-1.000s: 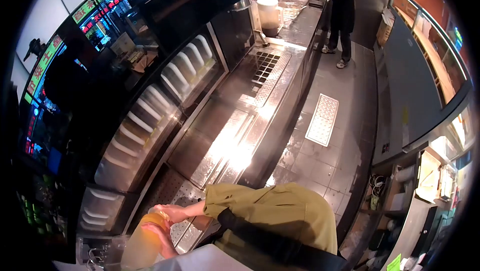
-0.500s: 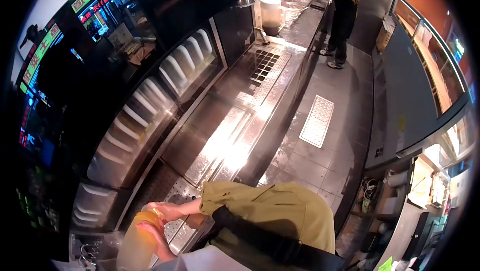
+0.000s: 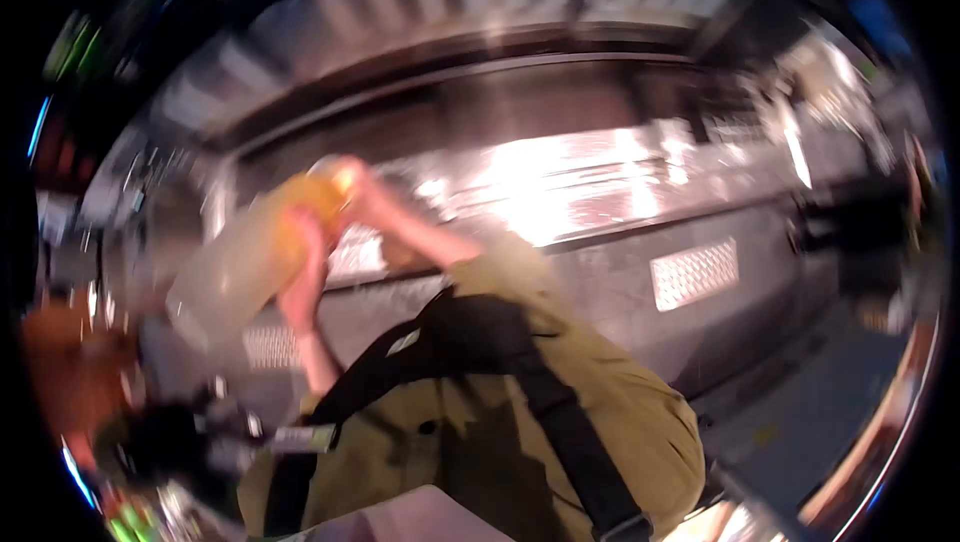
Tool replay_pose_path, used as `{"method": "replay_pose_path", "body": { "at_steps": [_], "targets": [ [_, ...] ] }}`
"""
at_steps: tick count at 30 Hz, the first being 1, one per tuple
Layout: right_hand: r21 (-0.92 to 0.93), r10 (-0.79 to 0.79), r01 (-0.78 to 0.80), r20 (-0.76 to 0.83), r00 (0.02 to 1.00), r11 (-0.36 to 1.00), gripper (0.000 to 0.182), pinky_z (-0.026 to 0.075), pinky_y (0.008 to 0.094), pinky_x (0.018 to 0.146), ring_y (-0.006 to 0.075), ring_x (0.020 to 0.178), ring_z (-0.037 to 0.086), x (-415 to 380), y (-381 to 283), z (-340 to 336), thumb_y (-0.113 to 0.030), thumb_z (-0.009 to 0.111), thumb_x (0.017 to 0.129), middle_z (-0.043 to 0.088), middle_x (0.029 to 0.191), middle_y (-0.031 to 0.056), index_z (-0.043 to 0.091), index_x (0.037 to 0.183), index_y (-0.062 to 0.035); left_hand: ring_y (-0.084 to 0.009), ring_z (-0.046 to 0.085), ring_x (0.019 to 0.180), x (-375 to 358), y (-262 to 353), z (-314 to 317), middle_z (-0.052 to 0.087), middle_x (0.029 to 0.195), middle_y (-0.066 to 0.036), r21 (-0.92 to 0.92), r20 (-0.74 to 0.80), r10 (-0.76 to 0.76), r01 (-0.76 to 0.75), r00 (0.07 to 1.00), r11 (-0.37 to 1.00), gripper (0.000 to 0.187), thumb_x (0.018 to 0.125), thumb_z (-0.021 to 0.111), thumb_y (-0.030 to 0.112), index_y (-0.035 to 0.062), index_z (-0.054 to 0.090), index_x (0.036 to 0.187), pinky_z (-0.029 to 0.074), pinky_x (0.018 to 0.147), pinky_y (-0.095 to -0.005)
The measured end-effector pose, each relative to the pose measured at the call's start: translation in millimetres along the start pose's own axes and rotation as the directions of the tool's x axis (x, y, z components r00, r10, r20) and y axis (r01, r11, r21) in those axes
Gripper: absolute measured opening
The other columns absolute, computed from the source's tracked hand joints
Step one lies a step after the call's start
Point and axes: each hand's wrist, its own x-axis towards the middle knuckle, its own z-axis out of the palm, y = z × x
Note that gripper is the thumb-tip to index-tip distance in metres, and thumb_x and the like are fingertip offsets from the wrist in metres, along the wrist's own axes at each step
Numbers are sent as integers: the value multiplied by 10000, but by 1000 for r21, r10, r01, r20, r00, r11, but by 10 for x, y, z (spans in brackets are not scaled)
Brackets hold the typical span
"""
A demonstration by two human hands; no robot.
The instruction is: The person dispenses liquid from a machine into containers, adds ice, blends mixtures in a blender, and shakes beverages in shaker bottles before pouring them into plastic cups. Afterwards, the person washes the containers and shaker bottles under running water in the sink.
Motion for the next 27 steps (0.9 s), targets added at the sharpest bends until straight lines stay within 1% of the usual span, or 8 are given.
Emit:
{"method": "replay_pose_path", "body": {
  "at_steps": [2,3,4,5,8,12,16,27],
  "targets": [
    [76,135,-139,53,989,987,783,443,365,866,285,1046,528,37,6,43,-81,787,538,534,1116,172,396,1213,-21,-244,453,1109,13,-42,13,472,1145,-139,-146,-30,-11,7,999,989,442,763,544,31,-29,427,1185,346,998,-375],
    [49,5,-5,-13,1000,999,801,454,344,856,259,1011,548,75,-1,105,-47,792,513,560,1083,166,398,1211,-20,-248,456,1106,26,-43,-6,465,1149,-138,-389,-20,-127,110,992,915,477,735,572,18,-41,424,1184,355,996,-370],
    [-103,-91,89,-14,996,991,820,441,339,883,261,1036,538,96,-77,74,-54,789,525,543,1116,170,375,1232,-25,-242,455,1112,21,-108,44,461,1161,-131,-180,-24,-29,24,999,983,457,767,556,76,-31,427,1192,316,1017,-388],
    [-40,-16,17,33,999,999,847,412,351,925,282,1107,498,96,10,83,-84,788,547,501,1189,170,338,1264,-42,-233,456,1115,22,-74,5,454,1165,-123,25,47,60,-62,997,998,422,808,517,139,-12,435,1193,260,1036,-406],
    [-166,96,-90,30,995,982,890,345,376,992,305,1218,393,70,129,78,-203,775,594,417,1291,166,273,1318,-81,-228,449,1131,60,-156,44,454,1167,-119,-83,30,78,-75,996,994,404,835,485,187,9,444,1195,221,1043,-413],
    [-149,140,-132,40,989,980,873,348,372,988,303,1212,399,69,105,62,-273,760,617,419,1291,159,280,1326,-100,-243,485,1111,59,-130,78,469,1162,-110,-54,28,73,-72,997,996,643,851,494,180,8,132,1353,247,1027,-419],
    [-97,150,-145,47,987,985,864,353,375,984,303,1211,398,78,78,51,-308,751,630,418,1293,157,288,1328,-98,-256,508,1087,57,-174,93,469,1162,-108,-75,2,100,-99,995,992,781,852,502,176,-13,-66,1354,259,1021,-423],
    [-140,37,-35,11,999,990,862,364,388,970,327,1176,427,64,148,73,-333,755,637,458,1247,179,306,1319,-56,-250,523,1072,43,-320,159,474,1151,-118,-136,-9,136,-136,991,981,719,856,484,155,-54,-22,1321,274,1013,-419]
  ]
}}
